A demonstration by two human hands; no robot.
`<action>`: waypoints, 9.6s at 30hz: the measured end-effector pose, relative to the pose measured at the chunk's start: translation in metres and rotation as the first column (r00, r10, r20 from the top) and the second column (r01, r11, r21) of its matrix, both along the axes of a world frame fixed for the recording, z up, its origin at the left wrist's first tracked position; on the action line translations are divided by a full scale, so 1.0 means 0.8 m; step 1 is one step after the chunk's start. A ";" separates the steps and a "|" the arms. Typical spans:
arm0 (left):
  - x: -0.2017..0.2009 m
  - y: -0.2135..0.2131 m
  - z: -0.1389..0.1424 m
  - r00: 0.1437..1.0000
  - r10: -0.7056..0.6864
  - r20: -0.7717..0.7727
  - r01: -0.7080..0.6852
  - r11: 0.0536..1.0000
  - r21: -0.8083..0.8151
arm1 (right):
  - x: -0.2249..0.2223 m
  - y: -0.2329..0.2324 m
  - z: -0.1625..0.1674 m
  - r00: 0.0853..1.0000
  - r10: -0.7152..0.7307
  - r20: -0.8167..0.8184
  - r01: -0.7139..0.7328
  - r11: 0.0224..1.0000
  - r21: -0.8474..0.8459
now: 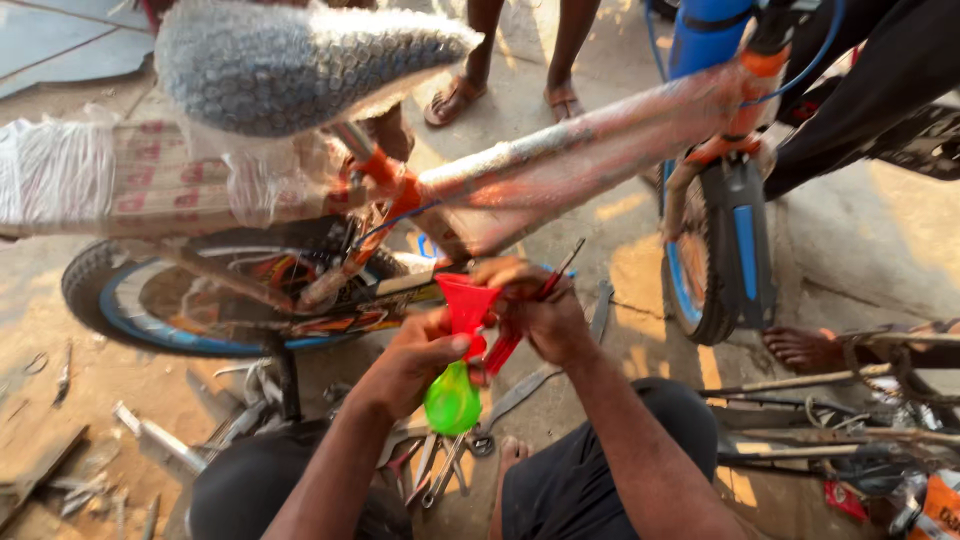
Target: The person assembles a bicycle by tightening the rear wheel axle with a wrench, then attaches a red and green horn to the handlebars using a screwdriver. Finally, the person picks up a bicycle wheel and positions it near the frame.
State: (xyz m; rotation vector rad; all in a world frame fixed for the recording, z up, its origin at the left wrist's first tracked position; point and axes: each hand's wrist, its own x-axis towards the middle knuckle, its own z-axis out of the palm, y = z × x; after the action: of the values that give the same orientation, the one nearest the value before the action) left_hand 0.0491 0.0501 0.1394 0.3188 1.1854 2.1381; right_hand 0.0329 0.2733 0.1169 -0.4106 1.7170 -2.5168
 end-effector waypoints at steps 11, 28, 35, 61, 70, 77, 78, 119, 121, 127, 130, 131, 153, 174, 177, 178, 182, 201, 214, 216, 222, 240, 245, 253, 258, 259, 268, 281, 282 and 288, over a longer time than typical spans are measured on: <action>-0.028 -0.054 -0.013 0.878 0.443 -0.183 -0.465 0.880 -0.099 | 0.063 -0.025 -0.024 0.816 -0.142 0.561 0.086 0.988 0.125; -0.009 -0.084 0.029 0.938 0.345 -0.041 -0.343 0.938 0.055 | 0.098 -0.005 0.123 0.869 0.205 -0.450 0.417 0.186 0.890; -0.009 -0.082 0.036 0.938 0.343 -0.048 -0.343 0.939 0.014 | 0.098 0.003 0.130 0.831 0.227 -0.508 0.477 0.181 0.860; -0.011 -0.080 0.023 0.943 0.288 -0.170 -0.311 0.942 -0.129 | 0.077 0.017 0.140 0.830 0.350 -0.435 0.439 0.073 0.895; -0.009 -0.082 0.025 0.944 0.275 -0.181 -0.295 0.950 -0.098 | 0.078 0.018 0.144 0.834 0.367 -0.412 0.405 0.099 0.909; -0.006 -0.080 0.029 0.947 0.204 -0.248 -0.238 0.964 -0.115 | 0.067 0.026 0.135 0.918 0.352 -0.184 0.141 0.144 0.980; -0.006 -0.079 0.029 0.950 0.190 -0.249 -0.229 0.964 -0.134 | 0.062 0.027 0.134 0.944 0.326 -0.040 -0.010 0.150 0.989; -0.045 0.006 -0.045 0.938 0.310 0.155 -0.290 0.947 -0.134 | 0.007 0.005 0.053 0.912 0.100 -0.399 0.310 0.470 0.827; -0.042 0.011 -0.046 0.924 0.335 0.182 -0.327 0.942 -0.077 | 0.007 -0.001 0.044 0.995 -0.044 -0.089 0.099 0.503 0.859; -0.032 0.017 -0.047 0.892 0.401 0.207 -0.407 0.913 -0.019 | 0.005 -0.017 0.009 0.958 0.010 -0.286 0.231 0.563 0.794; -0.029 0.014 -0.042 0.896 0.402 0.191 -0.414 0.910 0.026 | 0.002 -0.017 0.004 0.995 -0.020 -0.101 0.086 0.707 0.702; -0.029 0.013 -0.040 0.899 0.395 0.188 -0.410 0.911 0.044 | 0.002 -0.017 0.004 0.999 -0.025 -0.026 0.036 0.751 0.659; -0.025 0.015 -0.027 0.879 0.435 0.196 -0.455 0.888 0.069 | -0.001 -0.013 0.010 0.981 0.008 0.193 -0.086 0.914 0.398; -0.023 0.000 -0.007 0.967 0.191 0.168 -0.180 0.980 -0.078 | 0.001 0.003 0.031 0.959 0.004 -0.282 0.167 0.798 0.579; -0.022 0.006 -0.010 0.959 0.271 0.087 -0.251 0.948 -0.194 | 0.003 0.003 0.027 0.932 0.091 -0.351 0.126 0.826 0.549; -0.021 0.008 -0.012 0.956 0.281 0.087 -0.261 0.947 -0.184 | 0.003 0.002 0.024 0.949 0.099 -0.300 0.066 0.866 0.496; -0.021 0.013 -0.019 0.939 0.335 0.075 -0.316 0.929 -0.192 | 0.000 0.002 0.018 0.996 0.059 0.066 -0.069 0.985 0.158; -0.025 0.007 -0.019 0.939 0.318 0.128 -0.306 0.946 -0.110 | 0.006 -0.011 0.015 0.931 0.037 -0.364 0.206 0.769 0.605; -0.020 -0.001 -0.024 0.872 0.351 -0.342 -0.419 0.896 -0.148 | 0.010 -0.015 0.015 0.910 0.046 0.411 -0.215 0.902 0.374; -0.019 -0.002 -0.024 0.882 0.354 -0.311 -0.405 0.907 -0.116 | 0.010 -0.018 0.013 0.905 0.055 0.422 -0.175 0.952 0.252; -0.022 -0.010 -0.012 0.954 0.245 0.174 -0.253 0.967 0.021 | 0.004 -0.016 0.019 0.974 0.085 0.211 -0.149 0.939 0.309; -0.019 -0.005 -0.013 0.918 0.292 -0.267 -0.339 0.929 -0.148 | 0.000 -0.013 0.024 0.841 0.107 0.530 -0.340 0.867 0.365; -0.020 0.001 -0.022 0.913 0.261 -0.314 -0.329 0.925 -0.188 | -0.004 -0.009 0.020 0.780 0.144 0.609 -0.262 0.959 0.109; -0.022 0.015 -0.022 0.949 0.292 0.122 -0.288 0.956 -0.051 | 0.005 -0.019 0.017 0.982 -0.062 0.181 0.029 0.983 0.181; -0.023 0.000 -0.015 0.948 0.254 0.192 -0.254 0.967 -0.021 | 0.011 -0.006 0.027 0.569 0.205 -0.797 0.553 0.622 0.555; -0.023 -0.003 -0.015 0.952 0.290 0.101 -0.282 0.956 -0.085 | 0.011 -0.005 0.027 0.438 0.298 -0.848 0.645 0.552 0.528; -0.021 -0.016 -0.010 0.899 0.342 -0.275 -0.402 0.893 -0.202 | 0.015 -0.018 0.019 0.927 0.127 0.352 -0.248 0.914 0.322; -0.019 -0.006 -0.017 0.978 0.203 0.052 -0.200 0.979 -0.048 | 0.013 -0.012 0.031 0.729 0.153 -0.667 0.483 0.575 0.660; -0.019 -0.004 -0.016 0.976 0.213 0.042 -0.211 0.976 -0.044 | 0.014 -0.011 0.033 0.652 0.164 -0.740 0.559 0.556 0.615; -0.017 -0.006 -0.013 0.945 0.278 -0.170 -0.293 0.953 -0.072 | 0.011 -0.005 0.022 0.987 -0.063 -0.149 0.142 0.783 0.606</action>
State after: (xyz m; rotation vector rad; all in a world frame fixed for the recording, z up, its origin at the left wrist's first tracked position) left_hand 0.0355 0.0450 0.1293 0.2920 1.4995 2.3271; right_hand 0.0415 0.2696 0.1347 -0.4217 2.5216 -1.8363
